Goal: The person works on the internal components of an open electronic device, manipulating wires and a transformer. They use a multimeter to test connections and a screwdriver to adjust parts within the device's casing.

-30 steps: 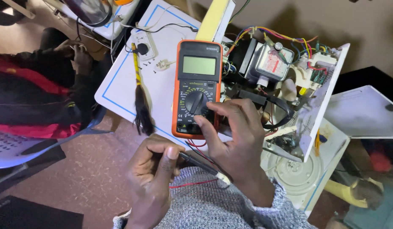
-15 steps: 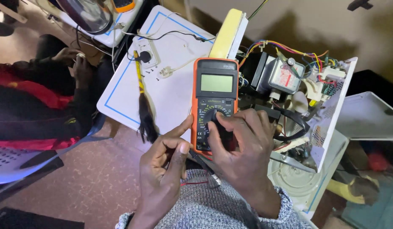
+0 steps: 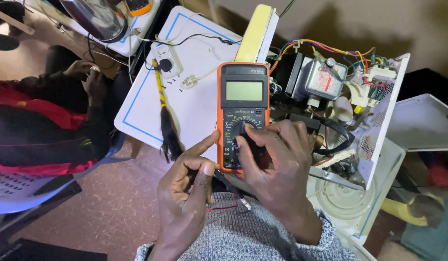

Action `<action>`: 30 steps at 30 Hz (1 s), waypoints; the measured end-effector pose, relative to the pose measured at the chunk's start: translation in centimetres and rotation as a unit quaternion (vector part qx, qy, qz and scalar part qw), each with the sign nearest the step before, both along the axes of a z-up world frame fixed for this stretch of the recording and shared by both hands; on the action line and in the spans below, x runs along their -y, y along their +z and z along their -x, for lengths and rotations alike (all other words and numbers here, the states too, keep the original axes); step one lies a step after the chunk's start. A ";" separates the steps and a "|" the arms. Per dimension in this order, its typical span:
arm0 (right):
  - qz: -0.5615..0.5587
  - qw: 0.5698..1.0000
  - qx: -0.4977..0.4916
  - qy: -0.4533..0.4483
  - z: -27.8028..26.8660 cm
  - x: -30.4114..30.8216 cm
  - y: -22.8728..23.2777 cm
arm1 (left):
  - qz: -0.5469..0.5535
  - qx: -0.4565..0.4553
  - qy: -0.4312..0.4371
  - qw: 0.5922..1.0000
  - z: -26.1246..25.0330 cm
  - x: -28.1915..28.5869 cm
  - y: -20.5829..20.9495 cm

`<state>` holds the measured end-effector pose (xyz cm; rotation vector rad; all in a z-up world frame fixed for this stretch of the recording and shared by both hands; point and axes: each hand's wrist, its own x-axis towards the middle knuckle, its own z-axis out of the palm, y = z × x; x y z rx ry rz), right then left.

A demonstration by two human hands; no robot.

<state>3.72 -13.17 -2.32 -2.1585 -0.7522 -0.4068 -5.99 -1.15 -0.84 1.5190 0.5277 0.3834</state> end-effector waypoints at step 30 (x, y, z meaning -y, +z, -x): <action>0.132 0.963 -0.168 0.164 -4.8 3.4 1.2 | -0.032 -0.013 -0.010 0.999 0.2 0.9 -0.1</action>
